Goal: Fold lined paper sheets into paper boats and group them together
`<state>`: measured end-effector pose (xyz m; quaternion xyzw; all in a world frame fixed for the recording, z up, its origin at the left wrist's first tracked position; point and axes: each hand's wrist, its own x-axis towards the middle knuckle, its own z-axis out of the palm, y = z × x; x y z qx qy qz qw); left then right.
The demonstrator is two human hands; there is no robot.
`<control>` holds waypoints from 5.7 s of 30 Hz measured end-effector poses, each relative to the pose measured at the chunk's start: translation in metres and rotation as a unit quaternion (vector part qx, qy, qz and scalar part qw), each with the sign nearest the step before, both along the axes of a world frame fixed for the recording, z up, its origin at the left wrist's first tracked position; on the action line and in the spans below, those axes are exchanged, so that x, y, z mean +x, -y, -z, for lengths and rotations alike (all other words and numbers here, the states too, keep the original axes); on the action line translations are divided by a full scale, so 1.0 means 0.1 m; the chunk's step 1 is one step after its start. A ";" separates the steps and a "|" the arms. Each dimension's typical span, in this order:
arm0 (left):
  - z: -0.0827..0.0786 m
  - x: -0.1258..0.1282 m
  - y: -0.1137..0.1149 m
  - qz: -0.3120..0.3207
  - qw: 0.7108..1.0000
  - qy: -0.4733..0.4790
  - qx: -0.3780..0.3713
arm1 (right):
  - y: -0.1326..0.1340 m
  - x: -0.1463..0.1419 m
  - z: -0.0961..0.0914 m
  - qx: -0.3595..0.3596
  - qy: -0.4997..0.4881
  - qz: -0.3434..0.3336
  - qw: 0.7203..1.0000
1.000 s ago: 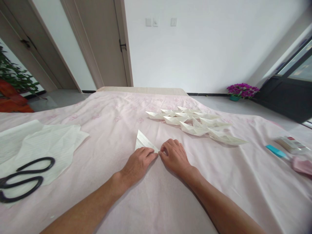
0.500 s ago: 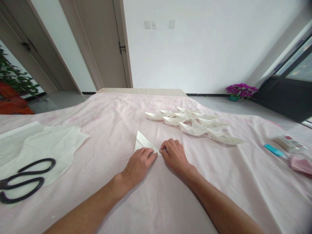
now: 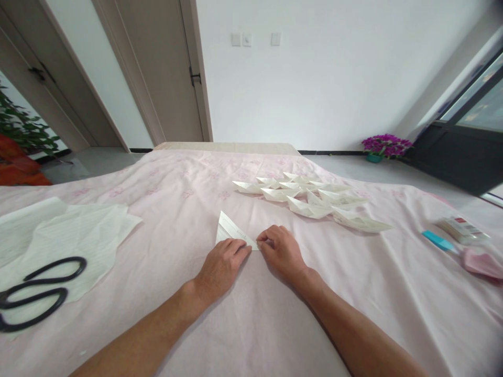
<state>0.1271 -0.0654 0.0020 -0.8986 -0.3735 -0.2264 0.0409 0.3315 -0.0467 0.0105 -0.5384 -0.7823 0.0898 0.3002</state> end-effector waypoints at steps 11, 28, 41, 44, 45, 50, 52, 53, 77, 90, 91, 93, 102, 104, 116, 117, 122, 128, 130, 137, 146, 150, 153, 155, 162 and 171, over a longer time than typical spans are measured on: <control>0.07 -0.04 -0.17 -0.039 0.999 0.006 0.022 | 0.05 -0.03 -0.06 -0.006 0.064 -0.016 0.998; -0.20 -0.15 -0.30 -0.024 0.998 -0.018 0.053 | 0.01 -0.03 0.00 -0.049 -0.136 -0.046 0.988; -1.07 -0.06 0.04 -0.138 0.959 0.014 -0.247 | 0.09 -0.10 -0.16 0.056 -0.350 -0.025 0.935; -1.19 -0.10 0.07 -0.080 0.925 0.109 -0.354 | 0.12 -0.12 -0.22 0.019 -0.378 -0.042 0.925; -1.19 -0.12 0.06 -0.070 0.910 0.136 -0.385 | 0.11 -0.12 -0.23 -0.004 -0.399 -0.046 0.916; -0.89 -0.18 -0.15 -0.033 0.812 0.213 -0.542 | -0.01 -0.13 -0.12 -0.151 -0.521 -0.043 0.839; -0.69 -0.18 -0.26 -0.026 0.803 0.214 -0.556 | -0.06 -0.11 -0.05 -0.194 -0.509 -0.026 0.839; -0.60 -0.17 -0.30 -0.037 0.824 0.200 -0.528 | -0.08 -0.09 -0.02 -0.208 -0.489 -0.018 0.847; -0.09 0.15 -0.06 -0.200 0.955 0.121 -0.182 | -0.10 0.00 0.03 -0.167 -0.279 0.019 0.945; -0.17 0.20 -0.09 -0.212 0.942 0.141 -0.217 | -0.10 0.02 0.05 -0.154 -0.259 0.010 0.954; -0.17 0.20 -0.09 -0.211 0.942 0.141 -0.218 | -0.10 0.02 0.05 -0.147 -0.253 0.007 0.956; -0.17 0.20 -0.09 -0.211 0.943 0.140 -0.215 | -0.09 0.02 0.05 -0.131 -0.242 -0.003 0.961; -0.14 0.20 -0.06 -0.202 0.955 0.127 -0.179 | -0.08 0.04 0.02 -0.085 -0.196 -0.066 0.975; -0.15 0.20 -0.05 -0.200 0.957 0.123 -0.171 | -0.07 0.04 -0.02 -0.090 -0.191 -0.077 0.974; -0.17 0.24 -0.06 -0.176 0.966 0.097 -0.162 | -0.11 0.10 -0.05 -0.075 -0.094 -0.113 0.986; -0.17 0.24 -0.07 -0.179 0.965 0.097 -0.167 | -0.12 0.11 -0.06 -0.067 -0.072 -0.112 0.989; -0.16 0.27 -0.11 -0.196 0.962 0.075 -0.175 | -0.12 0.10 -0.08 -0.032 0.053 -0.079 0.995; -0.16 0.30 -0.10 -0.211 0.963 0.057 -0.155 | -0.07 0.03 -0.08 -0.002 0.123 -0.029 0.992; -0.15 0.30 -0.09 -0.213 0.964 0.054 -0.149 | -0.06 0.03 -0.07 0.007 0.130 -0.021 0.991; -0.10 0.28 -0.06 -0.186 0.971 0.070 -0.131 | -0.06 0.00 -0.01 0.009 0.111 0.022 0.994; -0.10 0.30 0.07 -0.147 0.987 -0.035 -0.053 | -0.03 -0.05 0.01 0.000 0.119 0.065 0.991; -0.11 0.28 0.14 -0.135 0.987 -0.066 -0.057 | -0.07 -0.02 0.01 -0.006 0.129 0.074 0.989; -0.13 0.28 0.19 -0.123 0.987 -0.076 -0.068 | -0.07 0.01 0.00 -0.009 0.119 0.077 0.990; -0.15 0.28 0.21 -0.120 0.986 -0.084 -0.074 | -0.06 0.03 -0.01 -0.014 0.096 0.065 0.993; -0.29 0.35 0.21 -0.154 0.973 -0.149 -0.090 | -0.02 0.05 -0.07 -0.017 0.053 -0.066 0.996; -0.39 0.23 0.14 -0.148 0.970 -0.145 -0.129 | -0.05 0.06 -0.07 -0.006 -0.004 -0.090 0.996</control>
